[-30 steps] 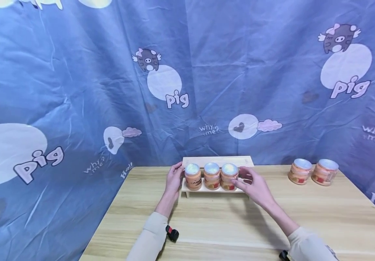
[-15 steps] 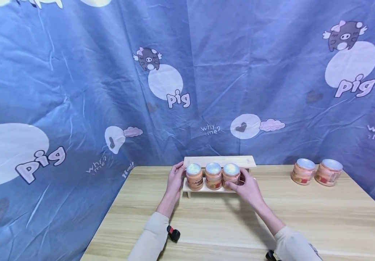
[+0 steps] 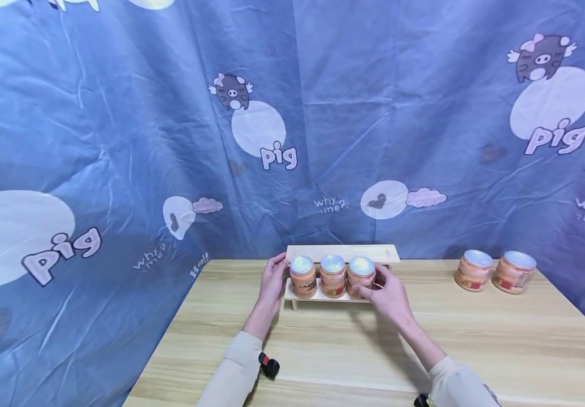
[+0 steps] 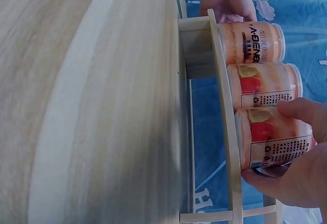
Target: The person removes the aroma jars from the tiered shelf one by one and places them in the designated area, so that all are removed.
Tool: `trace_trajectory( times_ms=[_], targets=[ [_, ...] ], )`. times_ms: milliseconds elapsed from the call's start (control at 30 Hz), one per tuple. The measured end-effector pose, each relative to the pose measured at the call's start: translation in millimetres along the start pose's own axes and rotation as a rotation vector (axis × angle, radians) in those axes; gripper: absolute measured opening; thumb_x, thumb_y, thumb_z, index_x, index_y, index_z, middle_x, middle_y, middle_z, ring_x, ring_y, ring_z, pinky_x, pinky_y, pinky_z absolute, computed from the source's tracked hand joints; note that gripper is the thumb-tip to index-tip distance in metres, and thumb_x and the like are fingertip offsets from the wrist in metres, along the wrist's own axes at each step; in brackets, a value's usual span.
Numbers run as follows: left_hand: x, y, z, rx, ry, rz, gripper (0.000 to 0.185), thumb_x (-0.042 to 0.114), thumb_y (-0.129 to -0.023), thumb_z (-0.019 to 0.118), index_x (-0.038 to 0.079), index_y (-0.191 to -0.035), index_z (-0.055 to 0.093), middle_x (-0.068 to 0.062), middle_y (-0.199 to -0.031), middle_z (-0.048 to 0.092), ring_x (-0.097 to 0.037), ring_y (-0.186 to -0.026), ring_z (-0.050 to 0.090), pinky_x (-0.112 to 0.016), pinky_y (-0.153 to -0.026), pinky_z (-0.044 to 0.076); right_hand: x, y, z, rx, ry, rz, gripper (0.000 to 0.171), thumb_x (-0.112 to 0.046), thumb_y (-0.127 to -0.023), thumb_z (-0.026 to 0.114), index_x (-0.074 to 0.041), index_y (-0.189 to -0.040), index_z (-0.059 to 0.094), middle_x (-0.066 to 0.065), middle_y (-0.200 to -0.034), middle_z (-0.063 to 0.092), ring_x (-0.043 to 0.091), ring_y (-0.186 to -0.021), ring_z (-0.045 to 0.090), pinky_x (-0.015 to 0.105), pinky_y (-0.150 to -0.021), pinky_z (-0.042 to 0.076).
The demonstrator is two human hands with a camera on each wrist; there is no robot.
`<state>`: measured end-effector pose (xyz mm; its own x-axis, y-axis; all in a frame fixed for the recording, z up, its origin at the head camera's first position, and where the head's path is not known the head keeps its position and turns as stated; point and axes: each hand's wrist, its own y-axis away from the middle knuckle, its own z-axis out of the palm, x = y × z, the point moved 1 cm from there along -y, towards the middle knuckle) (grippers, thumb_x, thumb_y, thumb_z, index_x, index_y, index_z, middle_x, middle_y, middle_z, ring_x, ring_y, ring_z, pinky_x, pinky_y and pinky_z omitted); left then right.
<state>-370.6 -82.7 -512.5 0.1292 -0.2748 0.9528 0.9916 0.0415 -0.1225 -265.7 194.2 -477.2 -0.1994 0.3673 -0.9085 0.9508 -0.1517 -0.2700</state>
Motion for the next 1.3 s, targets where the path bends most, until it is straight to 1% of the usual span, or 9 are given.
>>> trace_trajectory(
  times_ms=[133, 233, 300, 400, 533, 767, 967, 1167, 1300],
  targets=[
    [0.8, 0.4, 2.2, 0.000, -0.004, -0.015, 0.040, 0.021, -0.101, 0.064, 0.005, -0.138, 0.057, -0.003, -0.114, 0.070, -0.017, -0.098, 0.066, -0.036, -0.084, 0.046, -3.0, 2.9, -6.5, -0.015, -0.006, 0.011, 0.078, -0.015, -0.080, 0.089, 0.002, -0.145, 0.049, 0.028, -0.132, 0.060, 0.039, -0.118, 0.061, 0.042, -0.096, 0.050],
    [1.0, 0.0, 3.4, -0.005, -0.021, -0.027, 0.041, 0.021, -0.102, 0.064, 0.005, -0.138, 0.057, -0.001, -0.112, 0.070, -0.013, -0.094, 0.066, -0.028, -0.071, 0.044, -6.7, 3.8, -12.6, -0.018, -0.015, 0.011, 0.078, -0.015, -0.080, 0.088, 0.003, -0.145, 0.048, 0.027, -0.132, 0.060, 0.038, -0.119, 0.061, 0.038, -0.095, 0.051],
    [1.8, -0.8, 4.1, -0.010, -0.033, -0.027, 0.041, 0.022, -0.102, 0.064, 0.006, -0.139, 0.056, 0.000, -0.111, 0.070, -0.011, -0.092, 0.065, -0.024, -0.061, 0.038, -10.2, 3.4, -17.2, -0.016, -0.024, 0.002, 0.077, -0.013, -0.081, 0.088, 0.003, -0.145, 0.049, 0.026, -0.131, 0.061, 0.037, -0.118, 0.062, 0.035, -0.093, 0.052],
    [4.9, -2.5, 4.4, -0.014, -0.040, -0.022, 0.042, 0.025, -0.102, 0.065, 0.008, -0.139, 0.056, 0.000, -0.111, 0.069, -0.013, -0.093, 0.065, -0.023, -0.056, 0.033, -17.3, 1.0, -24.7, -0.008, -0.018, -0.018, 0.073, -0.013, -0.081, 0.087, 0.001, -0.144, 0.051, 0.023, -0.128, 0.064, 0.034, -0.117, 0.063, 0.033, -0.092, 0.052],
    [8.1, -5.9, 2.2, -0.015, -0.042, -0.026, 0.042, 0.027, -0.101, 0.065, 0.010, -0.138, 0.057, -0.001, -0.112, 0.069, -0.018, -0.097, 0.065, -0.024, -0.058, 0.034, -28.6, -2.2, -34.8, 0.003, 0.001, -0.035, 0.073, -0.015, -0.082, 0.087, 0.001, -0.144, 0.051, 0.022, -0.128, 0.064, 0.033, -0.116, 0.063, 0.032, -0.091, 0.052],
    [11.5, -4.3, -3.7, 0.012, -0.049, -0.040, 0.043, 0.028, -0.100, 0.066, 0.012, -0.139, 0.058, -0.003, -0.117, 0.068, -0.017, -0.099, 0.066, -0.026, -0.064, 0.038, -38.8, -7.8, -56.8, 0.041, -0.023, -0.059, 0.076, -0.015, -0.082, 0.087, 0.003, -0.145, 0.048, 0.022, -0.129, 0.063, 0.033, -0.116, 0.062, 0.025, -0.088, 0.051],
    [6.4, 0.3, -6.1, 0.002, -0.057, -0.053, 0.042, 0.028, -0.101, 0.065, 0.012, -0.139, 0.057, -0.003, -0.119, 0.068, -0.019, -0.103, 0.065, -0.026, -0.067, 0.040, -33.6, -7.2, -83.9, 0.070, -0.040, -0.065, 0.079, -0.015, -0.084, 0.086, 0.004, -0.148, 0.044, 0.026, -0.132, 0.061, 0.036, -0.118, 0.060, 0.017, -0.085, 0.049],
    [4.5, 5.0, -3.6, 0.001, -0.059, -0.052, 0.043, 0.026, -0.101, 0.065, 0.009, -0.139, 0.055, -0.004, -0.118, 0.069, -0.017, -0.101, 0.066, -0.035, -0.078, 0.045, -26.1, -7.2, -110.4, 0.123, -0.045, -0.065, 0.079, -0.011, -0.084, 0.085, 0.008, -0.149, 0.043, 0.030, -0.133, 0.058, 0.040, -0.121, 0.058, 0.014, -0.081, 0.048],
    [3.1, 5.8, -1.6, -0.003, -0.049, -0.060, 0.043, 0.025, -0.101, 0.064, 0.009, -0.139, 0.055, -0.004, -0.118, 0.069, -0.017, -0.101, 0.067, -0.038, -0.084, 0.046, -11.4, -9.1, -125.0, 0.166, -0.014, -0.026, 0.080, -0.011, -0.085, 0.083, 0.008, -0.150, 0.040, 0.031, -0.134, 0.057, 0.039, -0.122, 0.056, 0.013, -0.081, 0.047]
  ],
)
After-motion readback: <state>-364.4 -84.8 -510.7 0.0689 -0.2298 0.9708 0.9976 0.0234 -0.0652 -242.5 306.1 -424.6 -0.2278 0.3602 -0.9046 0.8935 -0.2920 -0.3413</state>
